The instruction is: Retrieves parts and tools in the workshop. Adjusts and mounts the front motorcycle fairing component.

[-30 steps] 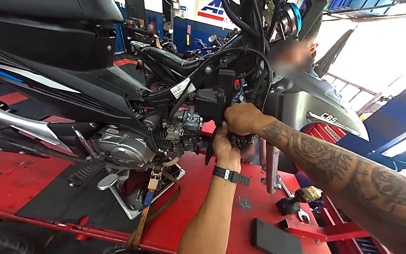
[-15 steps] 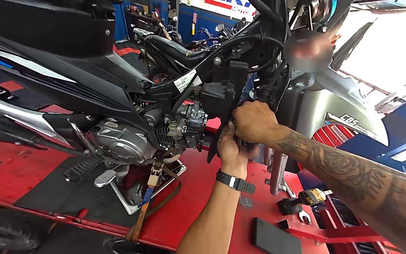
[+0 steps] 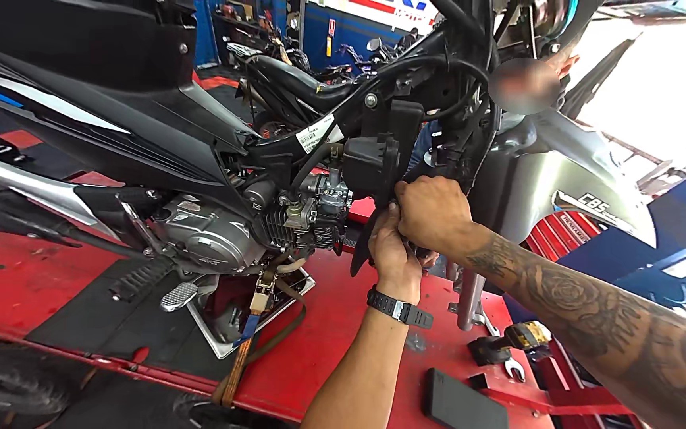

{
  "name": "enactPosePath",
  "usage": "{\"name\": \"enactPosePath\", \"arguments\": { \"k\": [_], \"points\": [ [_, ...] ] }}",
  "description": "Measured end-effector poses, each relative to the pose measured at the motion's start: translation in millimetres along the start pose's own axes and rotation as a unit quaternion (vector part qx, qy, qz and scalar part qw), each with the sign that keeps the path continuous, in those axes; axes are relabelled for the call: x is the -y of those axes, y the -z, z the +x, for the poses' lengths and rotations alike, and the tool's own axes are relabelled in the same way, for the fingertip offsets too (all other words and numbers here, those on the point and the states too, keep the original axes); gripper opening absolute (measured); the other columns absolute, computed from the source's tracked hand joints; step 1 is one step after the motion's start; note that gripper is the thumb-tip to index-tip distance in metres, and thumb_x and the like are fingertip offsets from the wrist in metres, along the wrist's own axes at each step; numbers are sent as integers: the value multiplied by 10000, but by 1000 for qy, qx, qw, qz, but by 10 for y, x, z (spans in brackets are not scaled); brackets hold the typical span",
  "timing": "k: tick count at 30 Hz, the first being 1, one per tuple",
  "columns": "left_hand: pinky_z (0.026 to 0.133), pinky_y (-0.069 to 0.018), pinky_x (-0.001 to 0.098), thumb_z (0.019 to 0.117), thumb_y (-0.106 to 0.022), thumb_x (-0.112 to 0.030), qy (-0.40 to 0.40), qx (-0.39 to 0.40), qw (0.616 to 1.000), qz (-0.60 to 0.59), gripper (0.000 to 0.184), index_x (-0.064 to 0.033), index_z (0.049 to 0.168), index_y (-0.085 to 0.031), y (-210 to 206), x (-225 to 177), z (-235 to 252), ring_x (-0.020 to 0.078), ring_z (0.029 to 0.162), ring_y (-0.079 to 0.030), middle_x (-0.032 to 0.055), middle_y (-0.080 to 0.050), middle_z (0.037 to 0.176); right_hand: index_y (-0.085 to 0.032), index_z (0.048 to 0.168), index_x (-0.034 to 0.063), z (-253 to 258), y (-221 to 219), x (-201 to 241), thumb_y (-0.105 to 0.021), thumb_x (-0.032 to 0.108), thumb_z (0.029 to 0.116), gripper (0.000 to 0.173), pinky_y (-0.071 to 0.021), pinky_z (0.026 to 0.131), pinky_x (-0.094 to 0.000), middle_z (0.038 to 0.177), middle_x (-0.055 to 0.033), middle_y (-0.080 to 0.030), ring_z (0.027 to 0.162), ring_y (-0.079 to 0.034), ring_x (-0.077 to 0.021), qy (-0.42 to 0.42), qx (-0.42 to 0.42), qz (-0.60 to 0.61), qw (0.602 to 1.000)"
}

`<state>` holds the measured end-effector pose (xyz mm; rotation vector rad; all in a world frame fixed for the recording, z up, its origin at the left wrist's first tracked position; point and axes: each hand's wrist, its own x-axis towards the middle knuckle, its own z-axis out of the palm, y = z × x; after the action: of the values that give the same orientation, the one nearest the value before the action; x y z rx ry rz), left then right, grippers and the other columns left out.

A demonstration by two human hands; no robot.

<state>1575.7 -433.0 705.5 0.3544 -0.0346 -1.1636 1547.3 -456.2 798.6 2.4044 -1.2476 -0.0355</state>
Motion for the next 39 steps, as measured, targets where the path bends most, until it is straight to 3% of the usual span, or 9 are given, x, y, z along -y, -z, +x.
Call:
{"name": "enactPosePath", "arguments": {
  "k": [3,8,11,13,15,20,24,31,39],
  "points": [
    [807,-581,364,1002,-645,-264,0,-11,1000,18,229,-59,1089,-700,-11,-47,0,172,889,-689,83,-712,952,-658,887,102,9,-16,-1,-641,247,880,146,-496,604,-521,822,-126,-657,794,-672,-349,-5,-15,9,1000],
    [820,-585,380,995,-656,-265,12,-22,999,20,241,-52,1099,-697,-27,-83,12,189,909,-695,98,-718,975,-646,886,89,-5,-41,13,-620,189,902,105,-503,594,-517,807,-134,-659,774,-679,-353,-1,-48,11,999],
    [777,-585,365,1004,-627,-402,9,-8,997,80,302,-136,1135,-691,-43,-109,-125,157,898,-684,44,-708,1004,-656,921,87,-27,-33,12,-613,178,930,101,-515,613,-512,829,-130,-671,790,-685,-348,3,-47,7,999],
    [618,-550,331,982,-593,-549,16,-16,989,143,375,-207,1103,-685,-70,-108,-239,131,746,-649,5,-679,908,-671,955,59,-71,-8,7,-633,147,944,96,-527,626,-527,871,-158,-680,819,-688,-371,19,-35,19,999],
    [504,-504,337,981,-588,-558,5,-41,988,149,396,-178,1038,-682,-118,-65,-210,151,619,-605,30,-644,805,-681,948,58,-24,43,7,-619,153,939,114,-546,661,-538,923,-153,-681,852,-685,-359,22,12,7,1000],
    [708,-571,428,1013,-625,-391,-28,-64,996,55,325,-79,1065,-696,-195,-9,-106,220,799,-665,105,-686,906,-705,864,85,6,256,42,-665,202,906,131,-549,702,-554,943,-131,-694,899,-685,-341,18,92,-12,996],
    [691,-573,416,1030,-615,-286,-58,-74,995,32,279,-20,998,-690,-199,51,-53,233,749,-667,137,-683,830,-698,839,103,-29,128,30,-662,251,894,162,-542,678,-540,882,-110,-694,843,-687,-326,0,40,-14,999],
    [769,-586,419,1020,-627,-198,-47,-47,998,7,231,22,1022,-695,-133,77,22,245,831,-686,165,-705,905,-680,995,101,-64,54,29,-601,270,929,198,-552,723,-507,958,-107,-701,901,-694,-310,-21,17,-16,999],
    [756,-585,431,1040,-586,-249,-11,-42,999,7,269,2,1089,-670,-132,69,36,251,836,-685,164,-699,924,-669,983,111,-90,-3,6,-565,287,962,205,-557,681,-491,904,-98,-697,842,-701,-303,-25,-34,8,999]
  ]
}}
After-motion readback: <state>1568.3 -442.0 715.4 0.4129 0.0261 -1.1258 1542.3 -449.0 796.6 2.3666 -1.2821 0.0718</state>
